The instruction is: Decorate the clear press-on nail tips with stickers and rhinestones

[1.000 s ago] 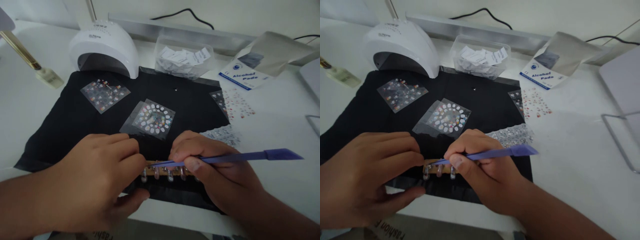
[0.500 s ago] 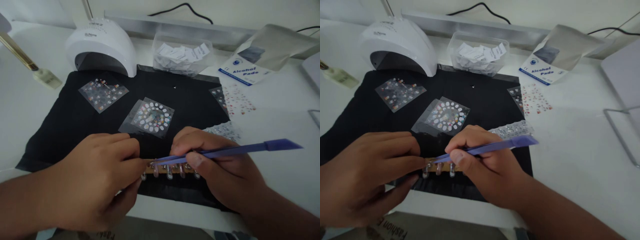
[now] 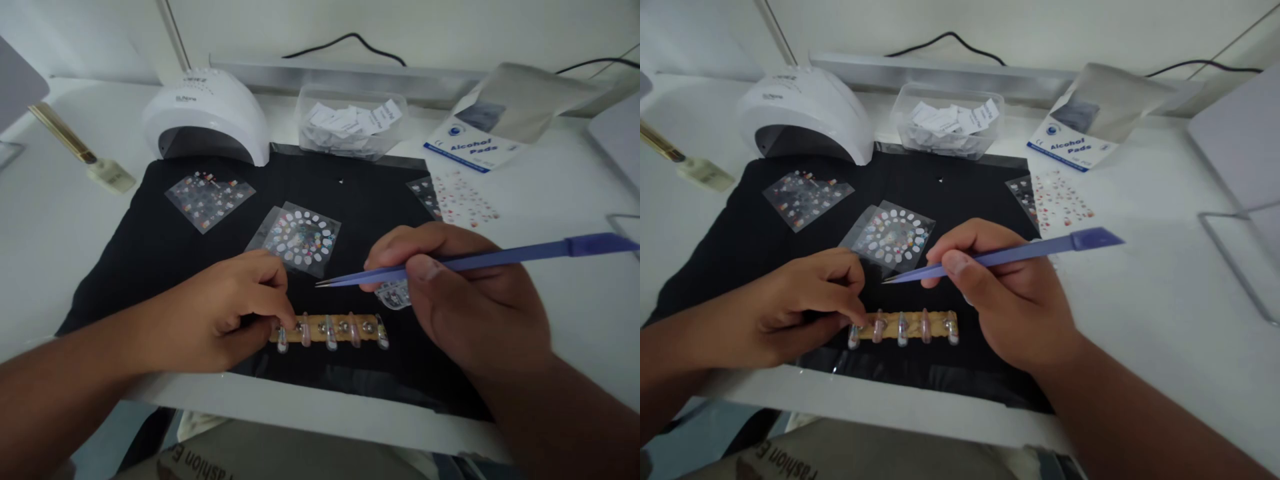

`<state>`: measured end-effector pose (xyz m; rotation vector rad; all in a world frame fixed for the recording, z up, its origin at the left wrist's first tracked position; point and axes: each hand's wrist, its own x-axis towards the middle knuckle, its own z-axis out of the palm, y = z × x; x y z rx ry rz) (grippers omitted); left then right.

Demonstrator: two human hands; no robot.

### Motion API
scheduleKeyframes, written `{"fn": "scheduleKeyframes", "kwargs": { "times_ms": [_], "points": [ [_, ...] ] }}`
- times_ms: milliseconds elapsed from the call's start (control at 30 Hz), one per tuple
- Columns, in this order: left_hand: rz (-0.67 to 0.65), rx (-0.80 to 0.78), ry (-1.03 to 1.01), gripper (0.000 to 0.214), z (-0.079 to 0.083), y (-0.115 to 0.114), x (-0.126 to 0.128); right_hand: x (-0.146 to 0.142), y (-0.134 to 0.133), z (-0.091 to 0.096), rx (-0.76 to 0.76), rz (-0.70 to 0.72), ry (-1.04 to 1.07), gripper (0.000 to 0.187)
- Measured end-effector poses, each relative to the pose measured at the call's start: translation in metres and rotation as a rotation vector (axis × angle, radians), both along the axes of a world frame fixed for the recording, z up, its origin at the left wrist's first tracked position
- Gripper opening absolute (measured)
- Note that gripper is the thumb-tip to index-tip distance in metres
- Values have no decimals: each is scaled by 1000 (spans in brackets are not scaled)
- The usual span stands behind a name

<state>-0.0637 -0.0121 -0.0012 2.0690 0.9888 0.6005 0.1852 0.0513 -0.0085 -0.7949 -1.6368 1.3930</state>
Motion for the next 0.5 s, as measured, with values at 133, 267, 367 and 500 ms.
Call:
{"fn": "scheduleKeyframes", "kwargs": {
  "times_ms": [133, 267, 367, 500],
  "points": [
    [-15, 21, -4, 31, 0, 1, -1, 0, 2, 0, -3, 1, 15, 13],
    [-11, 4, -33, 33, -2, -1, -3, 2, 5, 0, 9, -1, 33, 11],
    [13, -11, -73, 32, -2, -2, -6, 2, 7, -1, 35, -10, 67, 11],
    [-29, 19, -68, 29, -1, 0, -5, 1, 10, 0, 51, -43, 108, 11]
  ]
}}
